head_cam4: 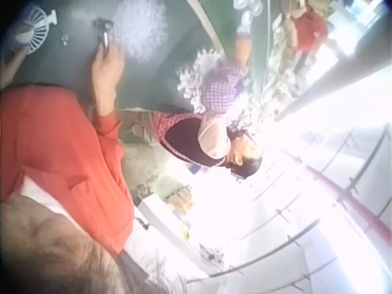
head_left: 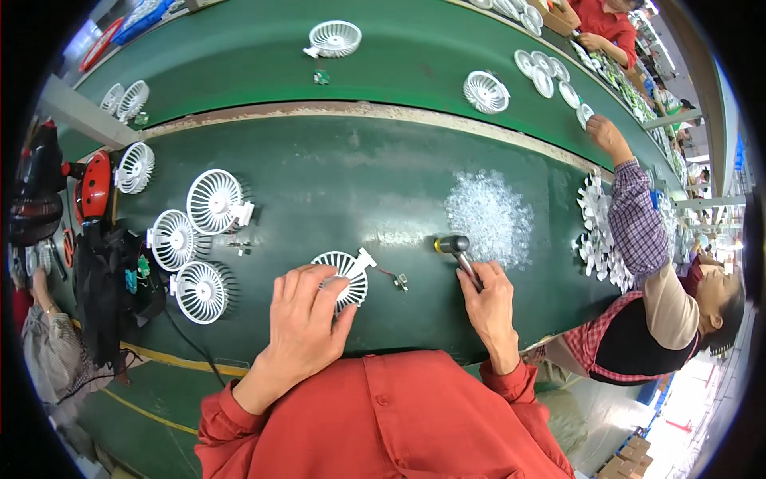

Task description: The person assembles small portable fans on an assembly line by picking up fan casings from a conveyor belt, fitting components into them by hand, and tapping them into place using a small hammer.

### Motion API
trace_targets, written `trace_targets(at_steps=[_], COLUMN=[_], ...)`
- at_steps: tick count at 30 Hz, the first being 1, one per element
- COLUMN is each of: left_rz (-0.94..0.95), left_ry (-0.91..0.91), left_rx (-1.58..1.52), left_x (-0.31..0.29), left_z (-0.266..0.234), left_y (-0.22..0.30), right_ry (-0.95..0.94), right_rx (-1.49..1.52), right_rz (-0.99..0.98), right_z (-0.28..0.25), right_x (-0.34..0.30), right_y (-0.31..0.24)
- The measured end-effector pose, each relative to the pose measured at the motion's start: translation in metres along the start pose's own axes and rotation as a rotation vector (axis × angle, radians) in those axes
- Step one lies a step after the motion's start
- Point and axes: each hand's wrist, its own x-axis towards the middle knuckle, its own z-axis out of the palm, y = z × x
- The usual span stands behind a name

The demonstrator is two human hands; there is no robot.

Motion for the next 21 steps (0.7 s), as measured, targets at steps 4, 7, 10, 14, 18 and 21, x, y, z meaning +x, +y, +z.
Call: trace_targets(at_steps=[4, 7, 10, 14, 18, 21], left_rz=[-0.051, -0.093, -0.142, -0.143, -0.113, -0.075], left_ry=[-0.026, -0.046, -0.108, -0.047, 0.004, -0.014], left_rx=[0.114, 0.19, 0.261, 0.148, -0.104, -0.229], left_x=[0.002, 0.003, 0.006, 0.008, 0.011, 0.014], left_z=[0.0, 0.005, 0.009, 0.01, 0.007, 0.003], left_y=[0.003, 0.006, 0.004, -0.002, 0.0, 0.005], right_ry=[-0.018, 0.045, 0.028, -0.292, -0.573, -0.708], right_rx=[-0.005, 0.098, 0.288, 0.872, 1.255, 1.383], right_rz=[0.039, -0.005, 0.109, 0.429, 0.538, 0.605], right_z=[0.002, 0.006, 0.011, -0.004, 0.003, 0.013], right_x=[0.004, 0.013, 0.021, 0.036, 0.047, 0.049], right_y=[-0.01, -0.014, -0.016, -0.054, -0.057, -0.054])
